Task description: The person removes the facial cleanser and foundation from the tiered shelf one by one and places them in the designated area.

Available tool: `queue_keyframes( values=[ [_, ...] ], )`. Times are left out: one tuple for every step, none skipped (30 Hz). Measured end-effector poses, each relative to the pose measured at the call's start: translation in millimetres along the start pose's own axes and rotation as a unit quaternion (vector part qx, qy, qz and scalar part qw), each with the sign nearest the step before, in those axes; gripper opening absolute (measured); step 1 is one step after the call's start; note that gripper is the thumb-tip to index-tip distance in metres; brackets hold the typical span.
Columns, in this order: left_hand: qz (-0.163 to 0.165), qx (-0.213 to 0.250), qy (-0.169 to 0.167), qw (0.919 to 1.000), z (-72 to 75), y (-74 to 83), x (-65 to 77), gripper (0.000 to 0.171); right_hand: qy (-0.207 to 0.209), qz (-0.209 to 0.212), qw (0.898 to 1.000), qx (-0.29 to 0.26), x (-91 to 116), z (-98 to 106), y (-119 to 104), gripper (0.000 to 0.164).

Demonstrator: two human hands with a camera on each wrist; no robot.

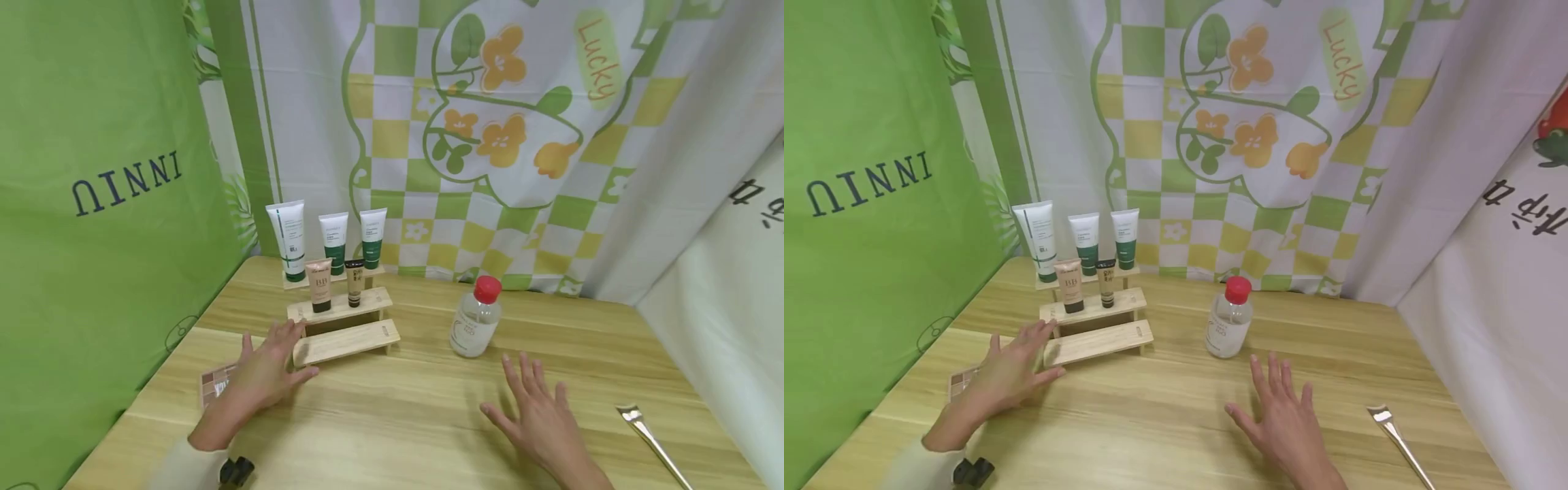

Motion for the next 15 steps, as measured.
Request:
queue_keyframes(
  values=[
    [-0.001,0.013,0.011,0.9998,5.4,-3.3,-4.1,0.087,0.005,0.005,1.0,-0.002,0,0,-1,0.087],
    [0.002,0.027,0.019,0.9995,9.9,-6.8,-8.4,0.086,0.011,0.009,1.0,-0.003,0,0,-1,0.086],
    [0.005,0.041,0.027,0.9988,13.8,-10.4,-12.6,0.083,0.015,0.012,1.0,-0.004,0,0,-1,0.084],
    [0.006,0.055,0.038,0.9977,17.2,-13.7,-16.7,0.08,0.017,0.014,1.0,-0.004,1,1,-2,0.083],
    [0.007,0.074,0.049,0.996,19.2,-17.3,-21.2,0.077,0.018,0.014,1.0,-0.006,1,1,-2,0.082],
    [0.012,0.095,0.056,0.9939,19.7,-21.8,-25.8,0.074,0.018,0.014,1.0,-0.006,2,1,-3,0.081],
    [0.017,0.11,0.06,0.992,19.4,-26.1,-30.4,0.072,0.017,0.013,1.0,-0.008,2,2,-3,0.08],
    [0.021,0.122,0.055,0.9907,17.7,-29.9,-34.5,0.071,0.015,0.013,1.0,-0.009,3,2,-4,0.08],
    [0.023,0.134,0.05,0.9894,15.6,-33.5,-38.6,0.071,0.015,0.014,1.0,-0.009,3,2,-4,0.079],
    [0.022,0.14,0.042,0.989,12.6,-37.0,-42.9,0.073,0.016,0.016,1.0,-0.01,3,2,-5,0.079],
    [0.023,0.145,0.031,0.9886,9.1,-40.5,-47.1,0.076,0.017,0.018,1.0,-0.011,3,2,-6,0.078],
    [0.025,0.147,0.02,0.9885,6.1,-43.4,-51.1,0.079,0.018,0.021,1.0,-0.012,3,2,-7,0.078],
    [0.026,0.145,0.01,0.989,3.1,-45.9,-54.8,0.082,0.019,0.022,0.999,-0.013,2,2,-8,0.077],
    [0.025,0.145,0.002,0.9891,0.5,-48.0,-58.2,0.085,0.02,0.024,0.999,-0.014,2,2,-10,0.076],
    [0.026,0.145,-0.004,0.9891,-1.6,-49.7,-60.9,0.086,0.021,0.026,0.999,-0.014,2,2,-11,0.076]
  ],
)
Point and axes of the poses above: each hand's wrist, its own x-axis away from the middle knuckle, its own z-axis out of the back of the hand, y = z × x, the point moved 4 cm from there along -x, towards the middle knuckle, and after that the axes turned 1 degree about x, right-handed, at the moved point
